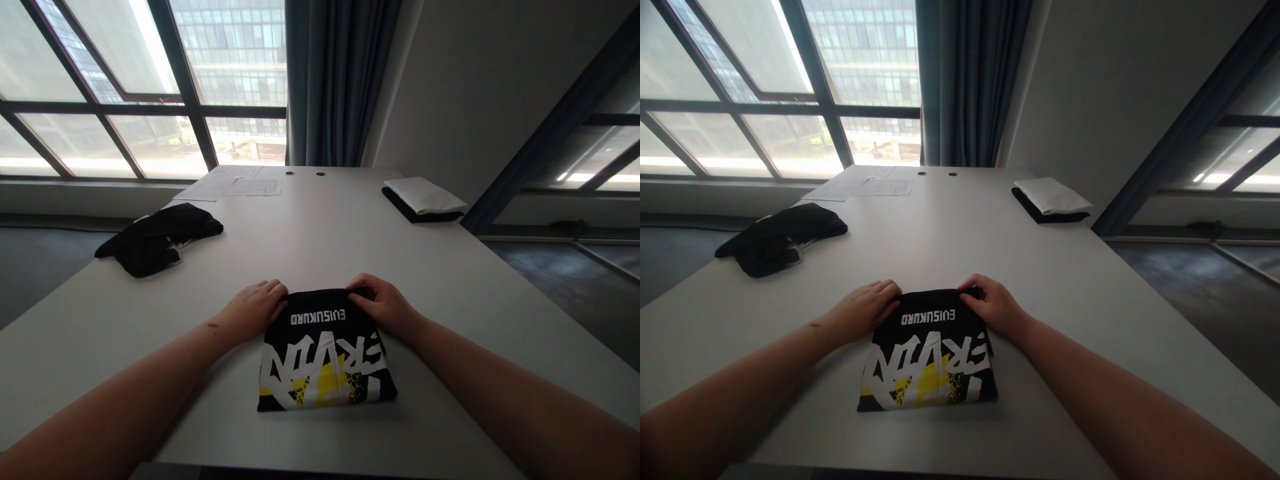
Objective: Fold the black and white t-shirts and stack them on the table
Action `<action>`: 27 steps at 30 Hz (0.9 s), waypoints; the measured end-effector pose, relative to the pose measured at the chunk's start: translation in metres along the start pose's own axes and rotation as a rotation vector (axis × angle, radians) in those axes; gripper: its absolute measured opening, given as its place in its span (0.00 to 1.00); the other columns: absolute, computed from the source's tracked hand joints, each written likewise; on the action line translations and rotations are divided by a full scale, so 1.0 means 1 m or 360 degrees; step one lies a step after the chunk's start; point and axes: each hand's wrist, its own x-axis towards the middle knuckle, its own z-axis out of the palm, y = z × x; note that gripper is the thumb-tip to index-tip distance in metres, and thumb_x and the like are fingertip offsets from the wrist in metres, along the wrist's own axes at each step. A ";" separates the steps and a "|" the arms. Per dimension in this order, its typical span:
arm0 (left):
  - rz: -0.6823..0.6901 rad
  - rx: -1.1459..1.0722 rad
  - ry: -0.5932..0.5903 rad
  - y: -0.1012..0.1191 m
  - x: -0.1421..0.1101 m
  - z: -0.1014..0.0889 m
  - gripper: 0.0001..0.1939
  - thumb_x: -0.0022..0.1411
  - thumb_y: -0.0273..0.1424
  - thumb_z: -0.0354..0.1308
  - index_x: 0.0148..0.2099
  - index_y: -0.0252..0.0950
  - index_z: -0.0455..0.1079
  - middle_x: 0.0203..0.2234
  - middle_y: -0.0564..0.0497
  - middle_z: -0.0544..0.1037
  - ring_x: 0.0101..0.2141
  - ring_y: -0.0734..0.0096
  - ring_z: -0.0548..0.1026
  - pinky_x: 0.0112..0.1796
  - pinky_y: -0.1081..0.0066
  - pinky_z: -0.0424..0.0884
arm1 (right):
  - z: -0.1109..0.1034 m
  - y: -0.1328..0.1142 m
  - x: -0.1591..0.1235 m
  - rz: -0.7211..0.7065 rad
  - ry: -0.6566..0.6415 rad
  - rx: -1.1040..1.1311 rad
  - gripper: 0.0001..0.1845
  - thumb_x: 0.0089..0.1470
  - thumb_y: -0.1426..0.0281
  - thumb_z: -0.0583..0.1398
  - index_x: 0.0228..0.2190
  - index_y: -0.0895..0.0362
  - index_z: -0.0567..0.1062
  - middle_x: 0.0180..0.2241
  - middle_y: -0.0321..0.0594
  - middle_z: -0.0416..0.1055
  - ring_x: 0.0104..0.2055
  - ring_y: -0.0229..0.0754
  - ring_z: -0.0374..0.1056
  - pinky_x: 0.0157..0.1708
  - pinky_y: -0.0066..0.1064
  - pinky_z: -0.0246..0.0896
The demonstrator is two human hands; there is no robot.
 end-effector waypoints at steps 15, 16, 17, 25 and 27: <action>-0.0077 -0.0441 -0.0154 -0.001 -0.001 -0.008 0.11 0.75 0.39 0.47 0.50 0.40 0.66 0.48 0.44 0.79 0.49 0.57 0.77 0.51 0.57 0.73 | -0.009 0.001 0.002 0.0002 0.0168 0.0149 0.14 0.53 0.59 0.71 0.35 0.55 0.80 0.31 0.37 0.76 0.32 0.41 0.70 0.34 0.34 0.66; -0.0103 -0.0430 -0.0170 -0.001 -0.001 -0.009 0.11 0.75 0.39 0.48 0.49 0.40 0.67 0.48 0.44 0.79 0.49 0.57 0.77 0.51 0.57 0.73 | -0.008 0.001 0.003 0.0039 0.0177 0.0166 0.15 0.52 0.58 0.72 0.35 0.55 0.80 0.30 0.37 0.76 0.32 0.41 0.70 0.33 0.34 0.66; -0.0136 -0.0415 -0.0187 -0.001 -0.001 -0.010 0.11 0.74 0.39 0.48 0.49 0.40 0.67 0.48 0.45 0.79 0.48 0.56 0.77 0.50 0.57 0.73 | -0.008 0.002 0.003 0.0065 0.0179 0.0186 0.15 0.51 0.58 0.72 0.34 0.55 0.80 0.30 0.37 0.76 0.32 0.41 0.70 0.33 0.33 0.66; -0.0317 -0.0469 -0.0039 -0.003 0.001 -0.004 0.06 0.68 0.35 0.55 0.46 0.41 0.66 0.42 0.47 0.81 0.41 0.58 0.77 0.43 0.59 0.74 | -0.005 0.002 0.005 0.0153 0.0035 0.0480 0.15 0.52 0.60 0.71 0.38 0.55 0.81 0.33 0.37 0.78 0.36 0.42 0.74 0.39 0.35 0.70; -0.0355 -0.0477 0.0136 -0.006 0.003 -0.002 0.05 0.68 0.32 0.54 0.46 0.41 0.67 0.42 0.48 0.80 0.42 0.58 0.78 0.45 0.57 0.75 | -0.006 0.002 0.005 0.0109 0.0016 0.0480 0.15 0.53 0.60 0.71 0.39 0.55 0.82 0.37 0.38 0.80 0.40 0.44 0.75 0.44 0.38 0.71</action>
